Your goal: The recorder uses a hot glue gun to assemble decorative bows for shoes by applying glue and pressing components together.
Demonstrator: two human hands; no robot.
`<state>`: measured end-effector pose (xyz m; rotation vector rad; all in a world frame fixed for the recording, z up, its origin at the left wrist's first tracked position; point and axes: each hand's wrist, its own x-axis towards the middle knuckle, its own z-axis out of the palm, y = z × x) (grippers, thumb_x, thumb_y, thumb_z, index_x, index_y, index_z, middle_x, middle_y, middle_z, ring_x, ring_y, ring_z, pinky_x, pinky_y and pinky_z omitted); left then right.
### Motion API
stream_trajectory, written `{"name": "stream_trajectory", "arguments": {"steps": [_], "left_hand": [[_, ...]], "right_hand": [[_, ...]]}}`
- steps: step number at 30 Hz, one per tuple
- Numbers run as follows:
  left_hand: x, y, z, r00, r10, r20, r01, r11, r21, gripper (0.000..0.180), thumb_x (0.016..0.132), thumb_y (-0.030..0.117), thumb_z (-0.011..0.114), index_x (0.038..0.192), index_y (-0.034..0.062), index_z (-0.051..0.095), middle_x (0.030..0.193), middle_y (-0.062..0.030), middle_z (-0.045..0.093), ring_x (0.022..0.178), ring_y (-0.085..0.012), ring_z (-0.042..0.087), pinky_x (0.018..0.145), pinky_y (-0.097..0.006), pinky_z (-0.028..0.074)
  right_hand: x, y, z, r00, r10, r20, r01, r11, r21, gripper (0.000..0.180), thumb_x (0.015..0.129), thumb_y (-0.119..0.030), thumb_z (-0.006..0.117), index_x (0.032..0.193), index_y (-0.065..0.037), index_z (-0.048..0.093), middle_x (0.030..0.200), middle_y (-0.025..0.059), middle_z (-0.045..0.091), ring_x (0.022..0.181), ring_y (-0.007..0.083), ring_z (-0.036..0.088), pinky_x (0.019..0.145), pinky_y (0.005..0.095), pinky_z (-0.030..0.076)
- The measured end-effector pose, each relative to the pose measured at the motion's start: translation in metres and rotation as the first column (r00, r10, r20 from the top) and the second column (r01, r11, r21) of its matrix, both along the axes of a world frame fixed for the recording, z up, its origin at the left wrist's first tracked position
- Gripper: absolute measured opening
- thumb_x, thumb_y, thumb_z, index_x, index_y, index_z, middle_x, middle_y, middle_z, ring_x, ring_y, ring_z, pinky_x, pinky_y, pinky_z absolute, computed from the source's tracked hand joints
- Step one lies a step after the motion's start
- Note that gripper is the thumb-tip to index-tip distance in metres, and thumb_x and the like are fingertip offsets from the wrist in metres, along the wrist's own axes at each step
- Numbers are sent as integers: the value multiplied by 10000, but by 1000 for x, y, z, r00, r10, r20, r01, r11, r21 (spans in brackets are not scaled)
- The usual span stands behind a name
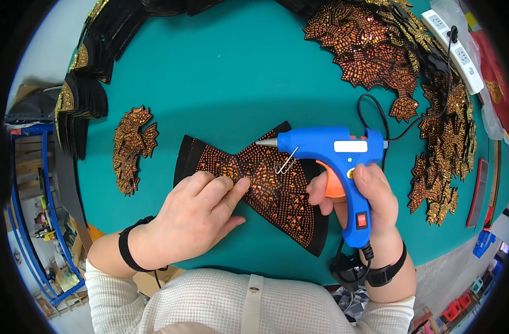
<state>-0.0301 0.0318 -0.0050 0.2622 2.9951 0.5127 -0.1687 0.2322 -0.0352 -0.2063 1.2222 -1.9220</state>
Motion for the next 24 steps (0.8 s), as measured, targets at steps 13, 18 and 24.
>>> {"name": "stream_trajectory", "arguments": {"steps": [13, 18, 24], "left_hand": [[-4, -6, 11, 999, -1, 33, -1, 998, 64, 511, 634, 191, 726, 1079, -16, 584, 955, -86, 511, 830, -234, 486, 720, -309, 460], [7, -28, 5, 954, 275, -120, -253, 951, 176, 400, 727, 166, 693, 1077, 10, 579, 953, -150, 556, 794, -277, 573, 682, -345, 482], [5, -43, 0, 899, 435, -45, -432, 900, 65, 451, 718, 181, 700, 1106, -6, 564, 952, -149, 554, 828, -289, 574, 724, -347, 480]], "right_hand": [[-3, 3, -5, 997, 50, 54, -43, 991, -125, 504, 877, -377, 446, 988, 105, 544, 763, 177, 622, 622, 179, 575, 718, 299, 471], [-5, 7, -9, 995, 43, 89, -30, 990, -136, 475, 881, -374, 456, 984, 78, 556, 776, 173, 631, 621, 169, 593, 610, 256, 485], [-3, 7, -11, 997, 39, 62, -32, 994, -106, 457, 871, -384, 481, 995, 50, 557, 780, 166, 637, 605, 164, 600, 560, 229, 484]]}}
